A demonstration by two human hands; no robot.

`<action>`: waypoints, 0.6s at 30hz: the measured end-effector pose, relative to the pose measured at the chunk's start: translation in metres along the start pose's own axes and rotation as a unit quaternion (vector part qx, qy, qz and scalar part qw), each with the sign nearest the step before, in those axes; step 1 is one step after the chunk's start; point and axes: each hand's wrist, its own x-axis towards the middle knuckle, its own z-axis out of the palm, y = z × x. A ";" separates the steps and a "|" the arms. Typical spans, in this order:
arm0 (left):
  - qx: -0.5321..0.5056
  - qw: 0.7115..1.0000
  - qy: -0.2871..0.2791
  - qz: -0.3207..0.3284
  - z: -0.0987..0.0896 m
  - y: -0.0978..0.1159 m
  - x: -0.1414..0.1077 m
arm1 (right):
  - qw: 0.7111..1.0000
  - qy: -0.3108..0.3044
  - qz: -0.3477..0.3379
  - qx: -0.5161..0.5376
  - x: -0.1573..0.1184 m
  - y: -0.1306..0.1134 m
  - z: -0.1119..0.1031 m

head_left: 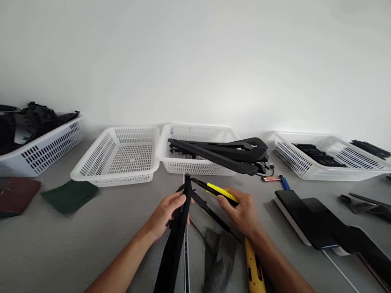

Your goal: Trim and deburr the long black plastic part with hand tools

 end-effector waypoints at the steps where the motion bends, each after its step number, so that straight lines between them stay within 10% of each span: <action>1: -0.002 1.000 0.002 0.003 -0.001 -0.001 0.001 | 1.000 -0.003 -0.001 0.000 0.000 0.000 0.000; 18: -0.014 1.000 0.007 0.027 -0.001 -0.003 0.002 | 1.000 -0.027 -0.006 0.004 0.001 0.002 0.000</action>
